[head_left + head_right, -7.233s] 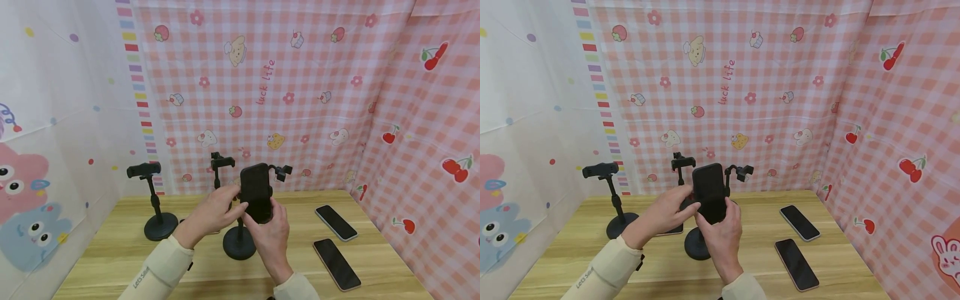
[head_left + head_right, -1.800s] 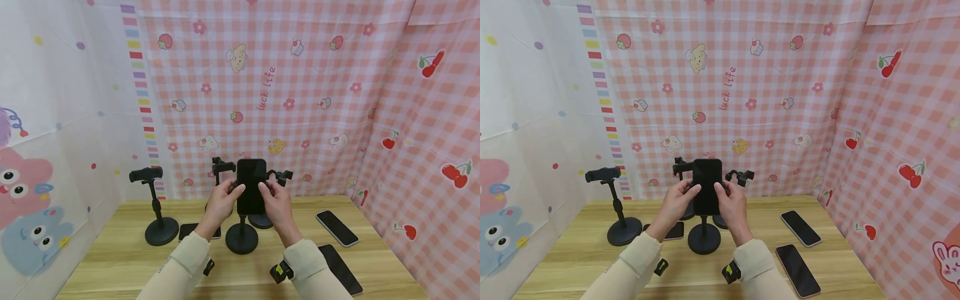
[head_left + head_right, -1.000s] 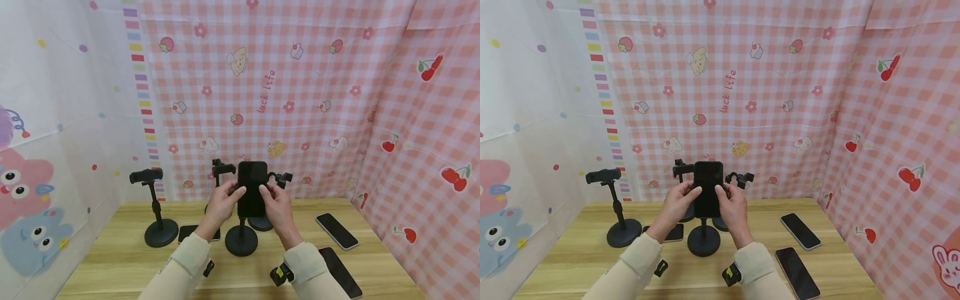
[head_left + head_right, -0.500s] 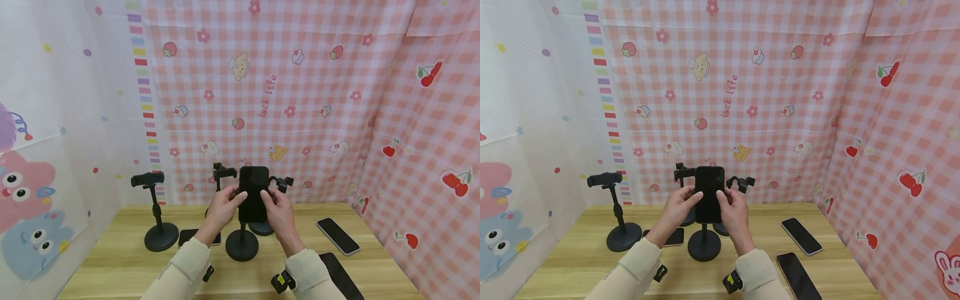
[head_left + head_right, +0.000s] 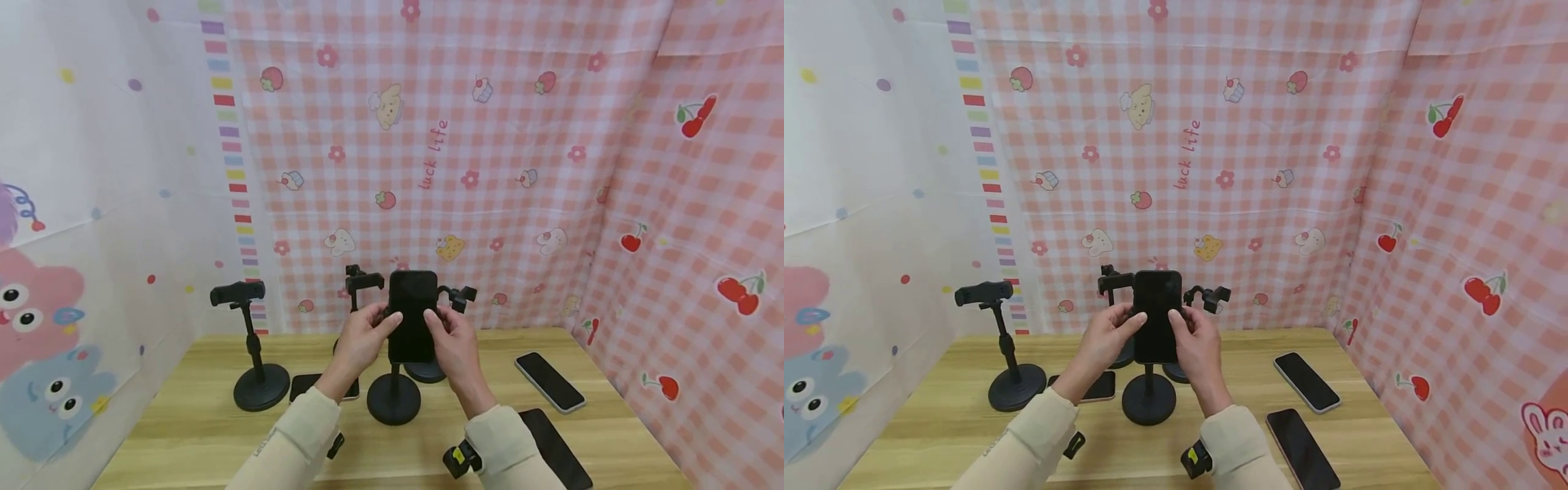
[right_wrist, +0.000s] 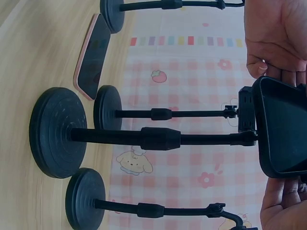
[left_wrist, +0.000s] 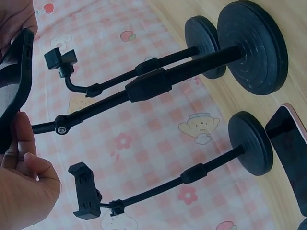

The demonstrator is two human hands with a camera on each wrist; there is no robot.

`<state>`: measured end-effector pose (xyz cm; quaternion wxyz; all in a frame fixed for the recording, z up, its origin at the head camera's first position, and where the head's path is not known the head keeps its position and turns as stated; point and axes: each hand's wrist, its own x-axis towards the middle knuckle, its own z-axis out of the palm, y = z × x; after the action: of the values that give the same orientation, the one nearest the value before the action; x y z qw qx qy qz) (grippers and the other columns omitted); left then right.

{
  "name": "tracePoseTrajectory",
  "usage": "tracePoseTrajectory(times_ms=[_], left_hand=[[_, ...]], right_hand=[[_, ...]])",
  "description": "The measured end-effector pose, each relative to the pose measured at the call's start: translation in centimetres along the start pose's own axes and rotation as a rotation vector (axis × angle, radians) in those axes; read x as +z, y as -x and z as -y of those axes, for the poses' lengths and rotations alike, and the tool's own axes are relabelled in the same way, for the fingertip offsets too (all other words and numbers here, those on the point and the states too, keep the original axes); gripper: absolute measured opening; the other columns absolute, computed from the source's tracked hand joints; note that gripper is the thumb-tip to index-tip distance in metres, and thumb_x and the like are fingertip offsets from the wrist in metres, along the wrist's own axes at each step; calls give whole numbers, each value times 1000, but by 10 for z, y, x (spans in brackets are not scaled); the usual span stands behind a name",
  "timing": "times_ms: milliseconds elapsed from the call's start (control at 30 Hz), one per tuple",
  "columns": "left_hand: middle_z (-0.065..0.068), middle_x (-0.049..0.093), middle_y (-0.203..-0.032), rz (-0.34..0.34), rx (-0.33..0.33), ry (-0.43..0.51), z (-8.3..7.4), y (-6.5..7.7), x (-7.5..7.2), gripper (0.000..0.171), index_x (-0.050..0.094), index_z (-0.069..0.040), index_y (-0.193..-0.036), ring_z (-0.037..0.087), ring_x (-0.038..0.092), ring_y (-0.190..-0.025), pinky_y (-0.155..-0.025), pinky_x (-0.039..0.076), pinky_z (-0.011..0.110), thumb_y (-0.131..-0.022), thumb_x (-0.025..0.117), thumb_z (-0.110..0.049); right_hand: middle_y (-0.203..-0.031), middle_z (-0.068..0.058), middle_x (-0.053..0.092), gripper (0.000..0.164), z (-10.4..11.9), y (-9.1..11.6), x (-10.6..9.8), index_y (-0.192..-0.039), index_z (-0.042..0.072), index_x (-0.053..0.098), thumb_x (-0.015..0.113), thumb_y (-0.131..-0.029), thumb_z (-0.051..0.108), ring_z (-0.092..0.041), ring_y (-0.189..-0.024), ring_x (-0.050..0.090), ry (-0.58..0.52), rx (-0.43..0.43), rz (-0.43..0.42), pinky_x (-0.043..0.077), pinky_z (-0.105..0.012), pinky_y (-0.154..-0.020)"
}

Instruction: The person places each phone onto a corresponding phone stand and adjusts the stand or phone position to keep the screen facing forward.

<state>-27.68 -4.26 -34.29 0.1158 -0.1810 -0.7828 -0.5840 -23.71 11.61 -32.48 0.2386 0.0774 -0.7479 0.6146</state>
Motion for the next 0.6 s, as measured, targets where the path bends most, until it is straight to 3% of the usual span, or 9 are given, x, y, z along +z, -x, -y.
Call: tracePoseTrajectory(times_ms=[233,400,600], left_hand=[[3,58,-70,4,18,-33,-2,2,1,28,65,-20,-104,19,47,-58,-52,39,30,-86,59,-41],[4,60,-74,33,-10,-22,-5,2,-1,26,65,-22,-103,21,47,-57,-51,38,30,-86,59,-41],[-3,65,-86,47,-22,-18,-3,2,-2,30,63,-22,-107,17,55,-72,-64,44,32,-86,59,-42]], right_hand=[[-85,-10,60,30,-24,-8,-1,-103,2,64,60,-88,27,-19,-75,49,-44,33,8,43,-27,-68],[-90,-9,62,28,-28,-7,0,-104,6,64,59,-88,29,-21,-78,52,-74,51,8,45,-31,-71],[-94,-9,63,26,-28,-6,1,-105,8,64,58,-89,27,-22,-82,55,-128,67,24,46,-33,-75]])
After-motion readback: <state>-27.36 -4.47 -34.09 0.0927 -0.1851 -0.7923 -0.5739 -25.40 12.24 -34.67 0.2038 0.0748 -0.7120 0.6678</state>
